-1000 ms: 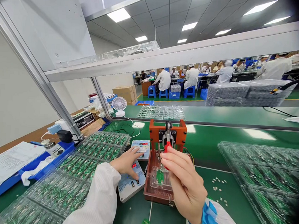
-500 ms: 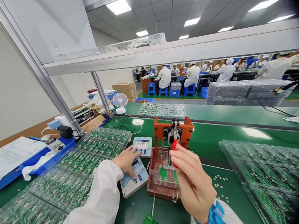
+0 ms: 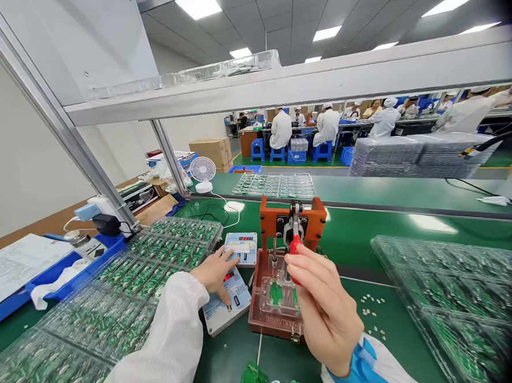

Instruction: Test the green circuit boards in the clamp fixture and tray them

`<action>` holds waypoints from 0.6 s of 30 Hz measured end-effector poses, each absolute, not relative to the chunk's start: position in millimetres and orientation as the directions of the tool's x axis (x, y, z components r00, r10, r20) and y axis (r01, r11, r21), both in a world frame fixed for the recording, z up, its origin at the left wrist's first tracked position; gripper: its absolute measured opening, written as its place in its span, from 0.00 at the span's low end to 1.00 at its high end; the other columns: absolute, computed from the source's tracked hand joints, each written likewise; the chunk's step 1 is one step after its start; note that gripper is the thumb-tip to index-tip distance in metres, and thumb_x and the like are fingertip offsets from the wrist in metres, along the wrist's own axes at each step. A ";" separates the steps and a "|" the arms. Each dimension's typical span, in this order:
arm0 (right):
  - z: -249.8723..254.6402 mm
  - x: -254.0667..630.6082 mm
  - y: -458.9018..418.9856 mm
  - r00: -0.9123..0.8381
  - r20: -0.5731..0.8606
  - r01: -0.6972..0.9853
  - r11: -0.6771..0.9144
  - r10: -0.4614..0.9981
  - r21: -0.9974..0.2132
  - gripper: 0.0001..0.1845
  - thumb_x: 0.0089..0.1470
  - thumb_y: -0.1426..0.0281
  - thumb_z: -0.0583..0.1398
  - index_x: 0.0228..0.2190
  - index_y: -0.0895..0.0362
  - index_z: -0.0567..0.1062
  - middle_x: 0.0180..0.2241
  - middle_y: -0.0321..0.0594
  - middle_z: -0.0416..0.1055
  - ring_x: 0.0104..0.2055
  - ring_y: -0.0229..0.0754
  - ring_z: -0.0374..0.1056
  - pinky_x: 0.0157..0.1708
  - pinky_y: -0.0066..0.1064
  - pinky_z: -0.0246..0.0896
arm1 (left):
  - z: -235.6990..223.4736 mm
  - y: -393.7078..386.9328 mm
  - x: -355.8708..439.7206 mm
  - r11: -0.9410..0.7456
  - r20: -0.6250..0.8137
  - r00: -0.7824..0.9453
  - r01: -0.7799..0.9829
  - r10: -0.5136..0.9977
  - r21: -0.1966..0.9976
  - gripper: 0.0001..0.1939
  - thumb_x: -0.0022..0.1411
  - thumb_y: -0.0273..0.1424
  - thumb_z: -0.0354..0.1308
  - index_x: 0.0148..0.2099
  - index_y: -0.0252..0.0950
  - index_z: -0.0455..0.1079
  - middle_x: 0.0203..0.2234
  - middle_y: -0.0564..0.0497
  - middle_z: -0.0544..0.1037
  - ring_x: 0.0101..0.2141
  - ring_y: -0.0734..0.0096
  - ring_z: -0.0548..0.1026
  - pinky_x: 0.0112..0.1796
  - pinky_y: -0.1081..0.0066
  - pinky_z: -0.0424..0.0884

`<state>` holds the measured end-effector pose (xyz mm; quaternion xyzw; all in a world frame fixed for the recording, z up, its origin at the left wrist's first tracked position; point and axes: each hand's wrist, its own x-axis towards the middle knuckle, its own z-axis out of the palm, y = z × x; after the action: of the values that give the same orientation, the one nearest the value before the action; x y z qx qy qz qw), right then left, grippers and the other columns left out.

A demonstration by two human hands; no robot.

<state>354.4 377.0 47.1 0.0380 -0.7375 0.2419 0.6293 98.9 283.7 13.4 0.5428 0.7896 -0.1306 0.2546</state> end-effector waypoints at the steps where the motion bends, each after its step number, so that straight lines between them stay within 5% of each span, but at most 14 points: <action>1: 46.3 354.3 376.9 -0.208 0.946 -0.357 0.882 0.247 -0.309 0.33 0.58 0.87 0.55 0.59 0.49 0.73 0.52 0.40 0.79 0.60 0.52 0.72 0.53 0.48 0.76 | 13.8 284.5 99.4 0.377 -0.546 -0.285 0.924 0.788 0.063 0.73 0.36 0.56 0.75 0.77 0.38 0.44 0.74 0.37 0.36 0.71 0.34 0.30 0.66 0.37 0.46; 8: 40.7 354.4 377.4 -0.231 0.939 -0.353 0.877 0.255 -0.325 0.33 0.59 0.87 0.55 0.60 0.49 0.72 0.54 0.41 0.78 0.62 0.52 0.70 0.55 0.50 0.74 | 22.3 284.5 109.4 0.382 -0.512 -0.325 0.924 0.795 0.007 0.68 0.39 0.50 0.76 0.76 0.38 0.47 0.74 0.37 0.36 0.72 0.35 0.31 0.67 0.39 0.46; 12: 42.4 354.4 377.4 -0.219 0.945 -0.353 0.884 0.242 -0.308 0.33 0.58 0.87 0.55 0.59 0.50 0.73 0.53 0.41 0.78 0.61 0.52 0.71 0.54 0.48 0.75 | 53.4 267.1 145.4 0.371 -0.331 -0.346 0.928 0.878 0.015 0.46 0.48 0.38 0.74 0.67 0.37 0.63 0.64 0.37 0.67 0.64 0.40 0.64 0.62 0.48 0.62; 15: 45.8 354.3 377.2 -0.204 0.947 -0.344 0.888 0.248 -0.307 0.32 0.59 0.86 0.55 0.59 0.49 0.73 0.51 0.40 0.80 0.59 0.51 0.73 0.53 0.47 0.76 | 59.2 251.2 197.0 0.294 -0.231 -0.241 0.928 0.942 0.229 0.21 0.61 0.42 0.62 0.55 0.43 0.72 0.48 0.43 0.78 0.49 0.44 0.75 0.53 0.43 0.69; 18: 47.8 354.4 377.5 -0.192 0.952 -0.357 0.886 0.240 -0.296 0.32 0.58 0.87 0.55 0.58 0.50 0.74 0.51 0.40 0.80 0.59 0.49 0.73 0.54 0.44 0.76 | 33.5 241.0 262.5 -0.029 -0.220 0.184 0.825 0.958 0.565 0.21 0.72 0.44 0.42 0.58 0.51 0.70 0.44 0.36 0.76 0.47 0.42 0.76 0.45 0.37 0.72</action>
<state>354.4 377.5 47.8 0.0400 -0.7353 0.2355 0.6342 262.5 241.0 33.5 0.7085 0.6291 0.1111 0.3000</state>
